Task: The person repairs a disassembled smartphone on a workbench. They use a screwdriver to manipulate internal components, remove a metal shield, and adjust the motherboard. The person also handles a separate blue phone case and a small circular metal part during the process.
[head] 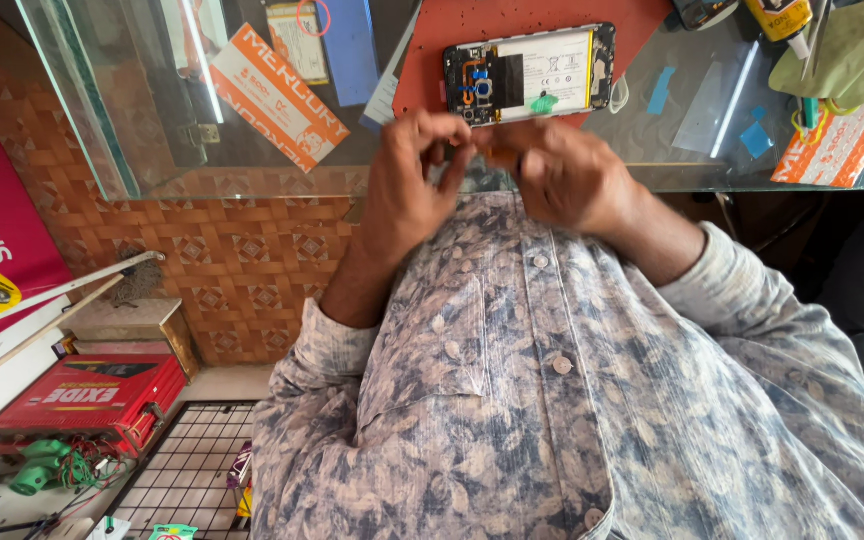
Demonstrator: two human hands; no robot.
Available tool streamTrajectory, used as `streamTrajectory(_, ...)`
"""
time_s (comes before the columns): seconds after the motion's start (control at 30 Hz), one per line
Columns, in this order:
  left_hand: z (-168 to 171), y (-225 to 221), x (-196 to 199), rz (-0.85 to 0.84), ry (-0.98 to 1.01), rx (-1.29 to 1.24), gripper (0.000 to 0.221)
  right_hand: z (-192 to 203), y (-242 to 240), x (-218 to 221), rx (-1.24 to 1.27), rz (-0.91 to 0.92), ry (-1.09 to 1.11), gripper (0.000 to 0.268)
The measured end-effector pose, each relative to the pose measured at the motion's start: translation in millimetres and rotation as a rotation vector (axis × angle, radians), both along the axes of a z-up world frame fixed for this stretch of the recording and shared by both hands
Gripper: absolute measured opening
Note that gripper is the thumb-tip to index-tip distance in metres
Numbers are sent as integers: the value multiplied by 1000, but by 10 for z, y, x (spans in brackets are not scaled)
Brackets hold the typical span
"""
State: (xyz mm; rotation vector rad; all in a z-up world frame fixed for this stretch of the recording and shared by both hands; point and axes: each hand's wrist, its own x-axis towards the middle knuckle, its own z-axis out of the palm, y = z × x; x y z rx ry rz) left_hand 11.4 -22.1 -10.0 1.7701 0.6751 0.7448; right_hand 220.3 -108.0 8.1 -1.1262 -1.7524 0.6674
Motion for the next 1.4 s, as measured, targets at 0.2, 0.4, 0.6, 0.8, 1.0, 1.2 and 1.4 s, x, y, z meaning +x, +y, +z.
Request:
streamTrajectory(0.2,-50,136,-7,-39,110,87,46,-98,232,-8,44,-59,-47,68)
streamTrajectory(0.4,-10,98,-18,-82,290,137,48,-134,204,-8,-6,-53,-144,58)
streamTrajectory(0.6,46,108,-36,-83,285,206,49,-142,210,-16,52,-47,-178,59)
streamTrajectory(0.8,51,109,-30,-86,280,161,46,-103,211,-6,50,-33,-188,64)
streamTrajectory(1.0,43,108,-22,-73,277,143,47,-123,207,-6,46,-43,-193,68)
streamTrajectory(1.2,25,117,-25,-80,286,155,46,-135,187,-6,15,-46,-167,70)
streamTrajectory(1.4,-15,116,-28,-82,256,177,47,-106,198,-2,25,-48,-216,65)
